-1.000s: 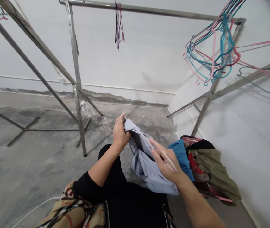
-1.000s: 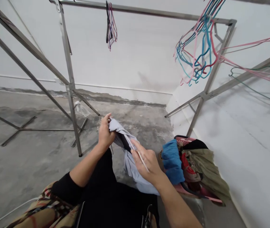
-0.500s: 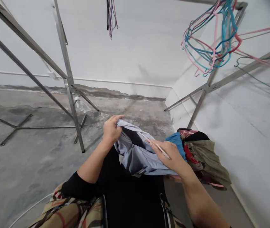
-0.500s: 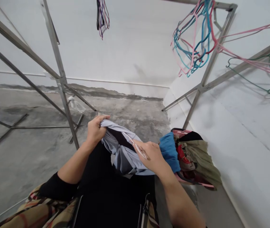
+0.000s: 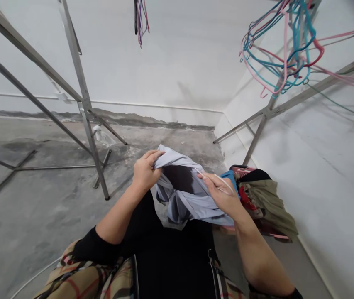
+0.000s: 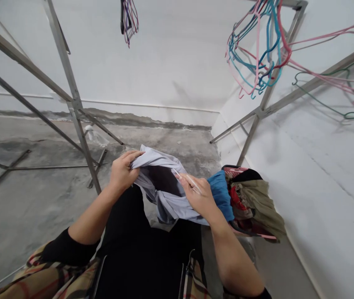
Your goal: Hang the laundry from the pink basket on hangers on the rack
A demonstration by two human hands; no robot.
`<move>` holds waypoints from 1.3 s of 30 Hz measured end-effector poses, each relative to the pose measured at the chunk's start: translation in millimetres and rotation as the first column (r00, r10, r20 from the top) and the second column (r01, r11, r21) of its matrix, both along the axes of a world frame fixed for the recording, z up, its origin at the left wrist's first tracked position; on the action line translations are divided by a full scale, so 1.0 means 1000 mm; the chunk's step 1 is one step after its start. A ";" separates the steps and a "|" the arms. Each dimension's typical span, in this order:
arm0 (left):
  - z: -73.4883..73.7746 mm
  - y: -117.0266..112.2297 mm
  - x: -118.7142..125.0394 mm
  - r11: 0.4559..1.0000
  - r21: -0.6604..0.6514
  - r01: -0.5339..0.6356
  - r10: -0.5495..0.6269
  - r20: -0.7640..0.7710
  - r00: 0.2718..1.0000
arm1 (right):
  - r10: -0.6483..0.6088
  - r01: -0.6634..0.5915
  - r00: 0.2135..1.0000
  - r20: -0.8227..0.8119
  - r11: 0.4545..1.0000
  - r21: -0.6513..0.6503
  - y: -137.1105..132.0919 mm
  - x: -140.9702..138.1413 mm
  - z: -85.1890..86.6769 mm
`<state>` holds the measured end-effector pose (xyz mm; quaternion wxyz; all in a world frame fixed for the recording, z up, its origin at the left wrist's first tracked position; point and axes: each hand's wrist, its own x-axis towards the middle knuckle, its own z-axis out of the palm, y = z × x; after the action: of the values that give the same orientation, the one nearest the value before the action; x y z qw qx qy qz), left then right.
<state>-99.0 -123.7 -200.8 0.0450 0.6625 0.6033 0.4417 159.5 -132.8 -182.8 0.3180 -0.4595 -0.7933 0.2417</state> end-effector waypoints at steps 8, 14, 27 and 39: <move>0.002 0.004 0.010 1.000 -0.006 0.025 -0.026 -0.136 0.990 | 0.203 -0.211 0.978 -0.057 0.949 -0.235 0.000 -0.012 0.013; 0.000 0.001 0.013 0.992 -0.048 0.114 -0.118 -0.101 0.988 | 0.026 -0.094 0.967 -0.252 0.961 -0.260 0.006 -0.017 0.006; -0.007 -0.072 0.074 0.789 -0.342 0.510 -0.449 0.246 0.859 | -0.303 -0.204 0.533 -0.790 0.860 -0.467 0.024 -0.060 0.025; -0.028 -0.063 0.028 0.952 -0.286 0.112 -0.064 0.174 0.983 | -0.332 -0.218 0.342 -0.879 0.882 -0.417 0.033 -0.075 0.019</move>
<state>-70.7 -186.3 -229.0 0.2121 0.6364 0.6264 0.3971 84.1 -100.3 -163.5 0.6016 -0.3265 -0.3646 0.6313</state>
